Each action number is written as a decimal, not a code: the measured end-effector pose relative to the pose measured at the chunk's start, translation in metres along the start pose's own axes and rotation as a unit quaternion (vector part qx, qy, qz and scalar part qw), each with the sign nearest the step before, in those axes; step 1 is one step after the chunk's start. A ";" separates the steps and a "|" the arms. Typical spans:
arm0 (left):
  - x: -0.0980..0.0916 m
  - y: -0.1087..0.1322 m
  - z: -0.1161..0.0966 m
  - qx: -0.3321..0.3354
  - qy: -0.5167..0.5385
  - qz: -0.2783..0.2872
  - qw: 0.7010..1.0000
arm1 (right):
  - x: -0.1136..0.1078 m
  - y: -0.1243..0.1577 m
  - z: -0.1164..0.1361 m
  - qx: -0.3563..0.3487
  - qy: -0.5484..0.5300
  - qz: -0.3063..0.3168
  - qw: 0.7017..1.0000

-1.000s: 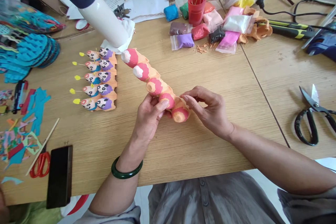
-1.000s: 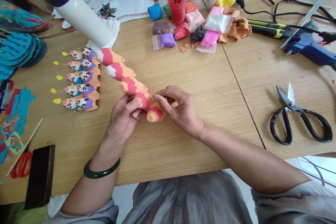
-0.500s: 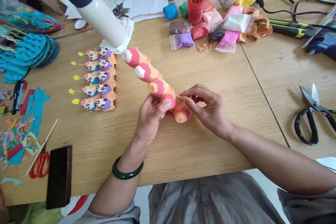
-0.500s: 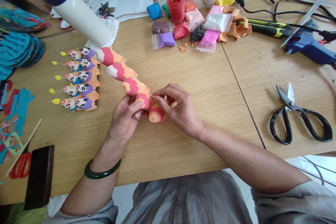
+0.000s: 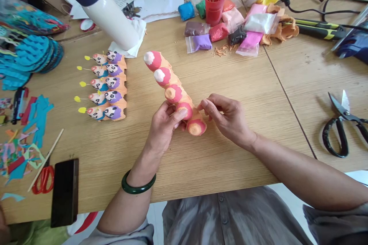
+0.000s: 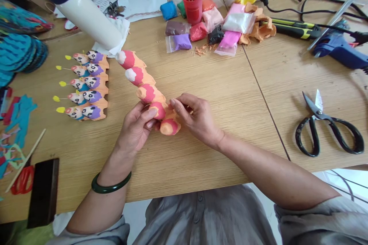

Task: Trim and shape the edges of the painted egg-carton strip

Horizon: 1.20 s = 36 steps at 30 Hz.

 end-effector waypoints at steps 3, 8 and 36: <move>0.001 0.000 0.000 -0.008 0.002 0.002 1.000 | 0.001 -0.002 0.002 0.011 -0.016 0.031 0.999; 0.005 0.000 0.001 -0.031 0.008 0.025 0.999 | 0.008 -0.005 0.009 -0.016 -0.017 0.118 0.993; 0.003 0.003 0.012 -0.095 -0.011 0.048 0.994 | 0.013 -0.007 0.009 -0.005 0.051 0.176 0.983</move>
Point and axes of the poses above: each hand's wrist, its own y-axis away from the middle knuckle, its own x-axis out of the palm, z = x × y, the point moved 7 cm from there along -y, towards the middle knuckle, and after that the axes turned 15 degrees about z, right-handed, at the moved point
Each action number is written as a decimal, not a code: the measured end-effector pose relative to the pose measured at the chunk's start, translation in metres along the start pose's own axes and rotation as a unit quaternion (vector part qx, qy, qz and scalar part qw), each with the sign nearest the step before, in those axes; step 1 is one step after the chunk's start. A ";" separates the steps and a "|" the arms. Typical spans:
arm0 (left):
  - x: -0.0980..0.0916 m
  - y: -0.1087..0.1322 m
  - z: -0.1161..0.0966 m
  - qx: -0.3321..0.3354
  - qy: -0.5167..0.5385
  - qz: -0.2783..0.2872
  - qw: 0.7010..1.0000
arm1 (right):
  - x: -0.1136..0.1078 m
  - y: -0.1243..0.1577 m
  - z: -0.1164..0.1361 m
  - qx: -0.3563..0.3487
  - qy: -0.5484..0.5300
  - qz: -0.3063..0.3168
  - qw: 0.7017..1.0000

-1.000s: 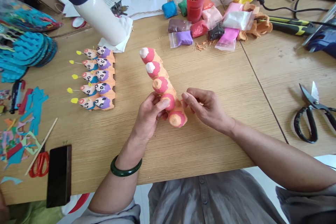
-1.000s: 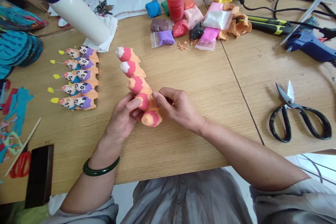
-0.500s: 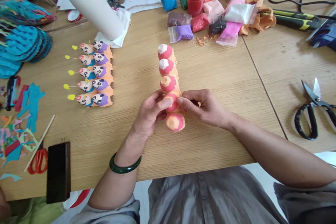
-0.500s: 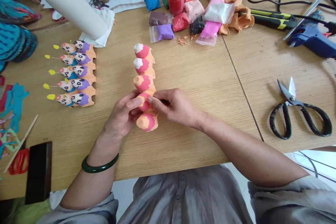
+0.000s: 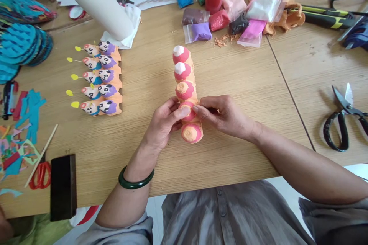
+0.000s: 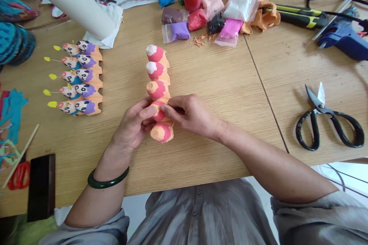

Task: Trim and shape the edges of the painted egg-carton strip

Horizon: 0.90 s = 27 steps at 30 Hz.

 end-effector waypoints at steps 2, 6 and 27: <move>0.000 0.000 0.000 0.000 0.002 -0.002 1.000 | 0.000 0.000 -0.002 0.010 -0.001 -0.003 1.000; 0.000 0.000 0.000 0.002 0.002 0.002 1.000 | 0.003 0.000 -0.006 0.031 -0.019 -0.002 0.999; 0.007 0.001 -0.008 -0.008 -0.007 0.029 1.000 | 0.005 -0.001 -0.012 0.097 -0.124 0.050 0.986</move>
Point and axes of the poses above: each hand's wrist, its own y-axis away from the middle knuckle, its own x-axis out of the palm, z = x × y, the point moved 7 cm from there along -y, towards the middle knuckle, and after that the axes turned 15 degrees about z, right-handed, at the moved point
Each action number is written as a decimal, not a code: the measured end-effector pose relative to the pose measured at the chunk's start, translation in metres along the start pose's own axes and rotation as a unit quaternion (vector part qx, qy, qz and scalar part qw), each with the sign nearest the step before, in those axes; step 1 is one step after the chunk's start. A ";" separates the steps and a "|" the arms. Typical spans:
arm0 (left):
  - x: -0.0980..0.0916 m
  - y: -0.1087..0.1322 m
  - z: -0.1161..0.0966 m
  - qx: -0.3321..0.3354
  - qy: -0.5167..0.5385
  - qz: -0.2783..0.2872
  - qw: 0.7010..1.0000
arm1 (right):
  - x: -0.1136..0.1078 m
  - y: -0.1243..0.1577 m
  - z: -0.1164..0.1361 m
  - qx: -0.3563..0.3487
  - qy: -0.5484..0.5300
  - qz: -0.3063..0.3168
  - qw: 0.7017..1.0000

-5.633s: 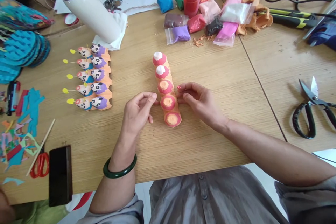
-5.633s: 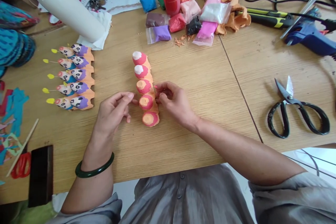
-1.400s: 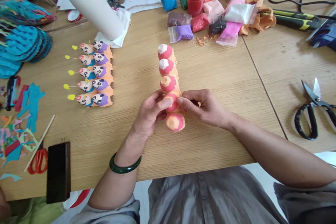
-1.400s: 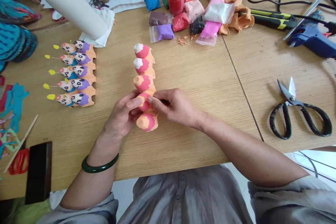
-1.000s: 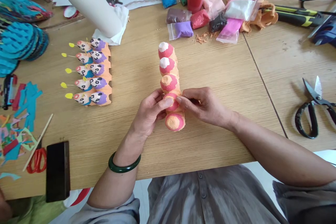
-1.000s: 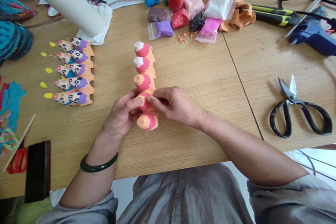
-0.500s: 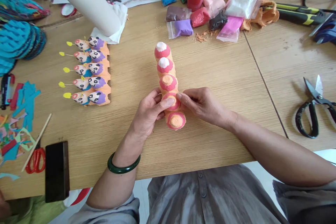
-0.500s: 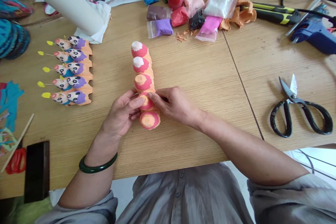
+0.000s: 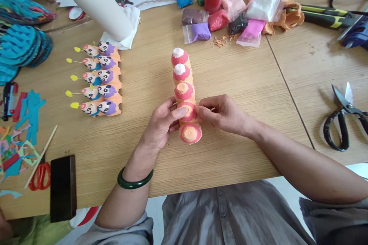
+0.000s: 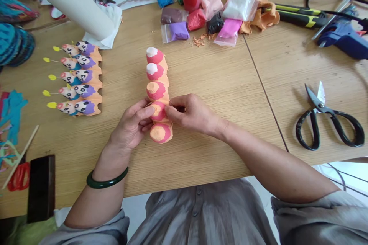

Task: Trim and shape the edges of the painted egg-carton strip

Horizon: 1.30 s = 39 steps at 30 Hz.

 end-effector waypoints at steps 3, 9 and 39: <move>0.000 0.000 0.001 -0.005 0.007 0.004 1.000 | 0.000 0.000 0.001 -0.012 0.002 0.004 1.000; -0.002 0.000 0.004 -0.011 0.039 0.021 0.999 | 0.000 0.002 0.004 -0.016 -0.041 0.006 0.999; -0.001 0.002 0.002 0.064 0.054 0.007 0.996 | 0.016 -0.002 -0.021 0.043 -0.372 0.005 0.927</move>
Point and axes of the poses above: each hand's wrist, its own y-axis away from the middle knuckle, its own x-axis out of the palm, z = x × y, the point moved 7 cm from there along -y, towards the middle knuckle, and after that the axes turned 15 degrees about z, right-handed, at the moved point
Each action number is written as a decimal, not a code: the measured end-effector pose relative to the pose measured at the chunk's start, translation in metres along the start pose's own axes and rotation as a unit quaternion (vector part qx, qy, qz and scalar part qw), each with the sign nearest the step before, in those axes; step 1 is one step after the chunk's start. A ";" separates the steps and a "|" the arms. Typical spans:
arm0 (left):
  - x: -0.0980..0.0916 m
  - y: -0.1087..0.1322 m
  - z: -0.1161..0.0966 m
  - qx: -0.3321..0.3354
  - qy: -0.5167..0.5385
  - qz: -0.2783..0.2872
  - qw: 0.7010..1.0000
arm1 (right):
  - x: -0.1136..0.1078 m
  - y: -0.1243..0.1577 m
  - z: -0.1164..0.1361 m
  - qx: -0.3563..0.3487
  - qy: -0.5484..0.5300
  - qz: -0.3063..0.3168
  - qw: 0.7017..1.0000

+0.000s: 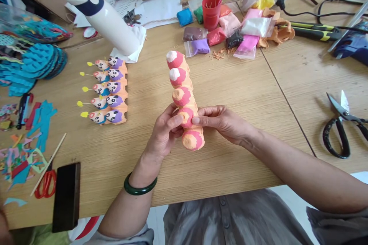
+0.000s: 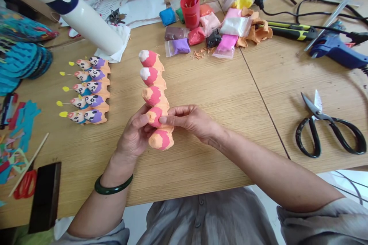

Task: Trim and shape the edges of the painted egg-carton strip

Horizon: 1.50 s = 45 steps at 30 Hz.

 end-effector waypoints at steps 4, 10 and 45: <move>0.001 -0.001 0.003 -0.005 0.023 0.005 1.000 | 0.001 -0.001 0.000 -0.018 -0.013 0.011 1.000; 0.000 -0.001 -0.001 0.001 0.005 -0.014 1.000 | 0.004 0.000 0.000 -0.024 -0.031 0.020 0.999; 0.003 0.000 -0.005 0.011 -0.025 -0.016 0.999 | 0.003 0.001 0.000 -0.026 -0.021 0.011 0.999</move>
Point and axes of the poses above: each hand's wrist, its own y-axis away from the middle knuckle, its own x-axis out of the palm, z = x × y, the point moved 7 cm from there along -y, towards the middle knuckle, and after that the axes turned 15 degrees about z, right-handed, at the moved point
